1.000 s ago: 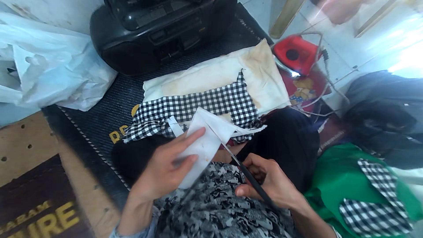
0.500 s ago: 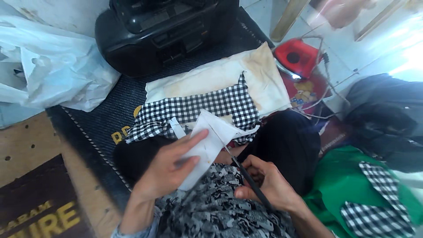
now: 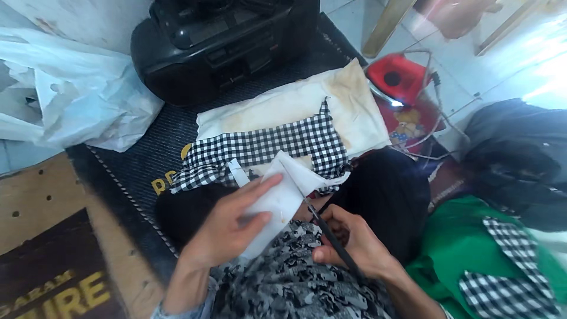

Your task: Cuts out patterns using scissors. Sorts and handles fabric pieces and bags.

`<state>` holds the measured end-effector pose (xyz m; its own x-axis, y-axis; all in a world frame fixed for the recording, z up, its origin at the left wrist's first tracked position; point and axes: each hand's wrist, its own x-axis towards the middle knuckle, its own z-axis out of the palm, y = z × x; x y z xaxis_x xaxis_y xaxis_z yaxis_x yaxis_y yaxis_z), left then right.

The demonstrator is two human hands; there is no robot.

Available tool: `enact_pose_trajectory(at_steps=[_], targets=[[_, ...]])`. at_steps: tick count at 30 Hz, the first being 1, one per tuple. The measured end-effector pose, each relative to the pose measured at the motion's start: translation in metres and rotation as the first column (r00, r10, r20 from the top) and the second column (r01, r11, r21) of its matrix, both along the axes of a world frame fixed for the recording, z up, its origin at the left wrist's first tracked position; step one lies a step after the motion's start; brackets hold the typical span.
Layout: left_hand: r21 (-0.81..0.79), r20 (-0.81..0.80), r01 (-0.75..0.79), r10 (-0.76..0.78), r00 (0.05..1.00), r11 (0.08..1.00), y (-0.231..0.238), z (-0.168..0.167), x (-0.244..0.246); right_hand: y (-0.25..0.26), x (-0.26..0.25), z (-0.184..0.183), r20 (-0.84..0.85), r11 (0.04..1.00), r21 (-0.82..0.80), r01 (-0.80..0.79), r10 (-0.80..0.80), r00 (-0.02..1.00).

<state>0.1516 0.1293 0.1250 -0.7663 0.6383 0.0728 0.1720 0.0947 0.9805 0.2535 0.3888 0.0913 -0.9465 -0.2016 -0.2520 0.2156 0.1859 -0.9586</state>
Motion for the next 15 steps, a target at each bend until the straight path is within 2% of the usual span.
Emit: enact_pose_trajectory(at_steps=[4, 15], targets=[[0.020, 0.012, 0.003, -0.004, 1.000, 1.000, 0.0000, -0.0021, -0.0012, -0.0028, -0.0002, 0.0008, -0.034, 0.999, -0.041, 0.033, -0.034, 0.999], [0.023, 0.041, -0.002, 0.001, 0.999, 1.000, 0.0017, -0.0043, -0.0005, -0.0052, 0.0063, -0.0038, -0.103, 0.996, -0.015, 0.092, -0.093, 0.990]])
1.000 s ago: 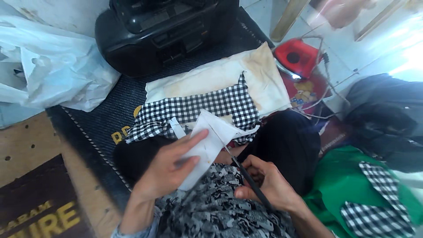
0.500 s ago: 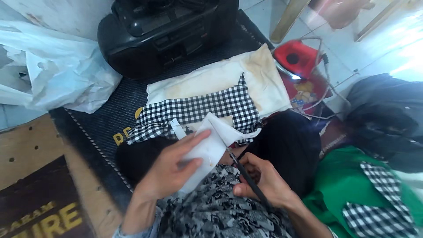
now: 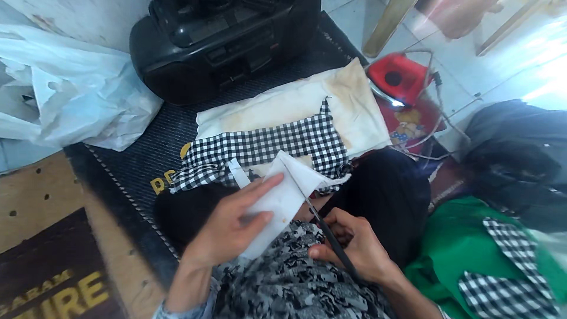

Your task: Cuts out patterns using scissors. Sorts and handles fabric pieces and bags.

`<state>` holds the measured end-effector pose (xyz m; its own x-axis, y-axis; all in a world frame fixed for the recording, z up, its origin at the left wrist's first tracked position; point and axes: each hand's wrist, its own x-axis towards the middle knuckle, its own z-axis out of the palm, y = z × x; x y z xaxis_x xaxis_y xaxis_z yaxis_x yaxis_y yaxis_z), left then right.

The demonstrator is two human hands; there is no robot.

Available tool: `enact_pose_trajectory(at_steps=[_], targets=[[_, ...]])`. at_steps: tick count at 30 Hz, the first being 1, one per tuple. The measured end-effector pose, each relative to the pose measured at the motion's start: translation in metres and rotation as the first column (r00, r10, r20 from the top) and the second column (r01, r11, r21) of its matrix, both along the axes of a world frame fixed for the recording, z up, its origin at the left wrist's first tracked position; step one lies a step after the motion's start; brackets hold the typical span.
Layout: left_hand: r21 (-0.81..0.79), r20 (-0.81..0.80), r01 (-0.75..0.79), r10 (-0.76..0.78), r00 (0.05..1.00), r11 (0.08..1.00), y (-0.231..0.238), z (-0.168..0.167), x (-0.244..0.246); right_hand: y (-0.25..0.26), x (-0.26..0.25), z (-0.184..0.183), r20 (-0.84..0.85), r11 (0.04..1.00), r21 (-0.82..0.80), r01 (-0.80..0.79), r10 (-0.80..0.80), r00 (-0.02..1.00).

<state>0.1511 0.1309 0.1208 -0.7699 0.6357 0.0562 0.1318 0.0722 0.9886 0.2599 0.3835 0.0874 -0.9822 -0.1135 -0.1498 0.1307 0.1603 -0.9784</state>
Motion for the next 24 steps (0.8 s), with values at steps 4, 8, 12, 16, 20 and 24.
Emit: enact_pose_trajectory(at_steps=[4, 8, 12, 16, 20, 24], targets=[[0.012, 0.001, 0.014, -0.014, 1.000, 1.000, -0.001, -0.001, 0.000, 0.000, 0.001, 0.000, 0.024, 1.000, 0.006, -0.011, 0.010, 1.000], [0.001, -0.005, 0.053, -0.053, 0.999, 0.999, 0.000, -0.001, 0.001, 0.000, -0.003, 0.002, 0.068, 1.000, 0.009, -0.025, 0.024, 0.997], [-0.013, -0.016, 0.071, -0.071, 0.997, 0.997, 0.003, -0.001, 0.002, -0.001, -0.007, 0.003, 0.057, 1.000, -0.004, -0.016, 0.016, 0.998], [-0.003, -0.011, 0.057, -0.057, 0.998, 0.998, 0.004, -0.002, 0.002, -0.002, -0.006, 0.001, 0.012, 1.000, -0.004, 0.007, -0.007, 1.000], [0.014, -0.033, 0.029, -0.029, 0.999, 0.999, 0.009, 0.001, 0.005, -0.003, -0.004, -0.001, -0.009, 1.000, 0.000, 0.023, -0.023, 1.000], [0.007, -0.008, 0.073, -0.073, 0.997, 0.997, 0.005, -0.002, 0.002, -0.003, -0.001, -0.003, -0.041, 0.999, 0.002, 0.047, -0.047, 0.998]])
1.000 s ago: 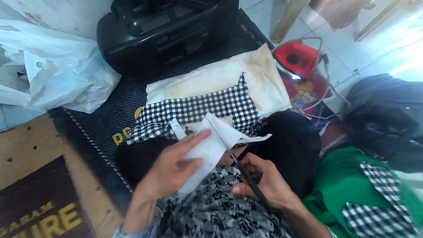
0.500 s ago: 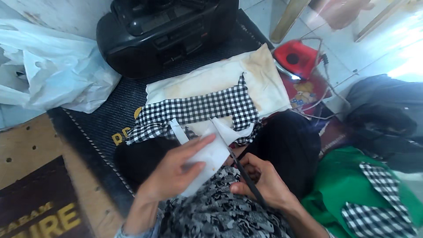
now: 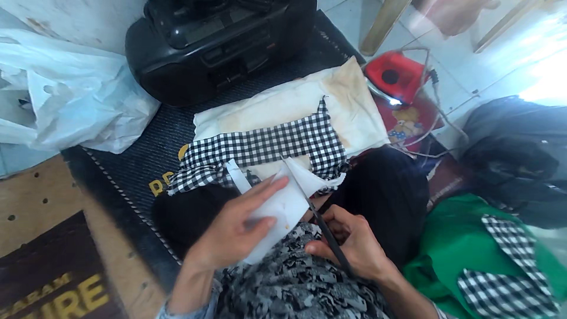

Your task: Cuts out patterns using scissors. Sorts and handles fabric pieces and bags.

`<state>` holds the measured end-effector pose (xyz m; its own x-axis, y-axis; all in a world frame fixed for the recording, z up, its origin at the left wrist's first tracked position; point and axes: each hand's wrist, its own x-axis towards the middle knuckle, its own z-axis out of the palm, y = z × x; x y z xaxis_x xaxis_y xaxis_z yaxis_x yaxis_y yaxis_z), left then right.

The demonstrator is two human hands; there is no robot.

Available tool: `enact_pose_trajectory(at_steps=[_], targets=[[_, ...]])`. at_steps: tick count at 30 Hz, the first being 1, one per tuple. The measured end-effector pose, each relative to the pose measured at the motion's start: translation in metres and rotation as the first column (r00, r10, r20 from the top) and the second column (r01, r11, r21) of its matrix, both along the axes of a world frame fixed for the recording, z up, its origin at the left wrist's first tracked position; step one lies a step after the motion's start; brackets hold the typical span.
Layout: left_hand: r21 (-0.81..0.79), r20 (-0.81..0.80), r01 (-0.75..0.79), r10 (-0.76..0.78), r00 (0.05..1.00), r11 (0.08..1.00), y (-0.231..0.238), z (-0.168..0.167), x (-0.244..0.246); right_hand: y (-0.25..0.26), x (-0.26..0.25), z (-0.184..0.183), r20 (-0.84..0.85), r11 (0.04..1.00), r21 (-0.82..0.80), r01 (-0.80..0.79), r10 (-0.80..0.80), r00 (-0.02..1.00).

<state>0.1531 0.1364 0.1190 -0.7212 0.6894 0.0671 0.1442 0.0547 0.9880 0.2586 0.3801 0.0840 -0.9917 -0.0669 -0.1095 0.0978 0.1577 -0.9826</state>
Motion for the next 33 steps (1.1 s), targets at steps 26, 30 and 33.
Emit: enact_pose_trajectory(at_steps=[26, 30, 33], targets=[[-0.015, 0.124, 0.088, -0.085, 0.989, 0.996, 0.004, -0.009, -0.002, -0.001, 0.001, -0.006, 0.002, 1.000, 0.020, 0.016, -0.016, 1.000], [-0.032, 0.161, 0.091, -0.085, 0.983, 0.995, 0.005, -0.010, -0.002, -0.002, 0.003, -0.008, 0.031, 0.999, 0.030, 0.039, -0.040, 0.999], [-0.081, 0.106, 0.080, -0.072, 0.992, 0.993, 0.006, -0.010, 0.001, -0.003, 0.004, -0.010, 0.081, 0.998, 0.029, 0.064, -0.066, 0.995]])
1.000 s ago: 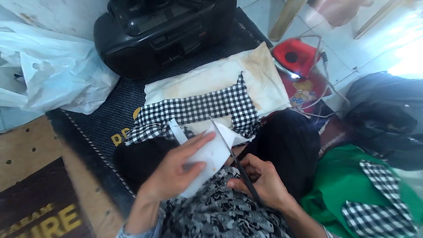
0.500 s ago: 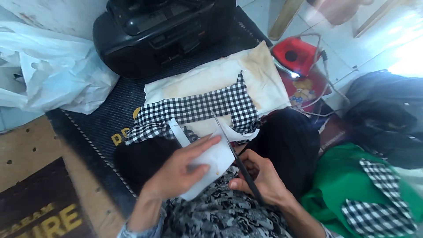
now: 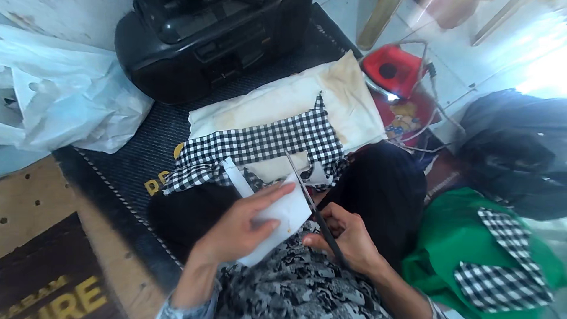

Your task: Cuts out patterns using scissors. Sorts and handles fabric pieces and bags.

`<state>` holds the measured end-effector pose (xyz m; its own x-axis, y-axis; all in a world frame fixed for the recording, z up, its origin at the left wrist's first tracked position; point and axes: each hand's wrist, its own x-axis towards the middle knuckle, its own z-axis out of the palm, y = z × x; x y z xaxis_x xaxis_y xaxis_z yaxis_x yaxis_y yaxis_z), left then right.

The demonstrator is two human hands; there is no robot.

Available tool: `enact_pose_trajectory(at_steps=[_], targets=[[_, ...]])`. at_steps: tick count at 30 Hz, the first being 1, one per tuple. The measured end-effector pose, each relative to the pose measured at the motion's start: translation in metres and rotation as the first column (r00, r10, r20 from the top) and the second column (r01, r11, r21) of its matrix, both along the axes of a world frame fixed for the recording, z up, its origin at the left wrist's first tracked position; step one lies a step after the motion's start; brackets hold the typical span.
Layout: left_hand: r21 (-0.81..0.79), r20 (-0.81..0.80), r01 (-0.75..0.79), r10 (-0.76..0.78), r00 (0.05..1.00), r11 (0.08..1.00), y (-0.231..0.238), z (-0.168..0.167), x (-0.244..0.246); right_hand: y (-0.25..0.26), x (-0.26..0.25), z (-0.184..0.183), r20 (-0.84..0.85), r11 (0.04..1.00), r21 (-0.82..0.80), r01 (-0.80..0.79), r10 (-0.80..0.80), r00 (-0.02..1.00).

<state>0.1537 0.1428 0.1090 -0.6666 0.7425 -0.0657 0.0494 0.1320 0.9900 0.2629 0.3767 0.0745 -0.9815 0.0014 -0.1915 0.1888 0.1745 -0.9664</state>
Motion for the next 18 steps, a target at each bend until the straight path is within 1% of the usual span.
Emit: enact_pose_trajectory(at_steps=[1, 2, 3, 4, 5, 6, 8, 11, 13, 18], targets=[[-0.062, -0.105, -0.011, 0.005, 0.994, 0.998, 0.001, 0.001, 0.002, -0.001, 0.000, 0.000, 0.026, 0.999, -0.023, 0.022, -0.021, 0.999], [-0.147, -0.251, -0.039, 0.001, 0.968, 0.988, 0.004, 0.003, 0.006, -0.001, -0.001, 0.000, 0.054, 0.997, -0.057, 0.050, -0.047, 0.997], [-0.231, -0.414, -0.088, -0.017, 0.910, 0.969, 0.007, 0.004, 0.010, -0.001, -0.001, 0.000, 0.076, 0.992, -0.098, 0.082, -0.075, 0.994], [-0.274, -0.571, -0.154, -0.032, 0.821, 0.949, 0.011, 0.003, 0.014, 0.000, -0.002, 0.001, 0.095, 0.983, -0.141, 0.115, -0.102, 0.990], [-0.281, -0.683, -0.207, -0.044, 0.729, 0.937, 0.015, 0.002, 0.017, 0.000, -0.003, 0.002, 0.109, 0.974, -0.178, 0.144, -0.126, 0.986], [-0.290, -0.755, -0.241, -0.067, 0.652, 0.926, 0.018, 0.001, 0.020, 0.001, -0.004, 0.003, 0.116, 0.964, -0.208, 0.168, -0.147, 0.982], [-0.309, -0.843, -0.294, -0.117, 0.525, 0.905, 0.021, -0.001, 0.022, 0.002, -0.006, 0.005, 0.095, 0.945, -0.264, 0.193, -0.173, 0.980], [-0.303, -0.902, -0.325, -0.160, 0.401, 0.896, 0.023, -0.009, 0.022, 0.001, -0.009, 0.005, 0.057, 0.925, -0.325, 0.195, -0.187, 0.981], [-0.299, -0.916, -0.322, -0.176, 0.360, 0.898, 0.025, -0.014, 0.024, 0.000, -0.009, 0.006, 0.036, 0.917, -0.350, 0.193, -0.193, 0.981], [-0.283, -0.925, -0.302, -0.175, 0.338, 0.910, 0.027, -0.026, 0.027, -0.002, -0.010, 0.006, 0.069, 0.917, -0.336, 0.216, -0.205, 0.976]])
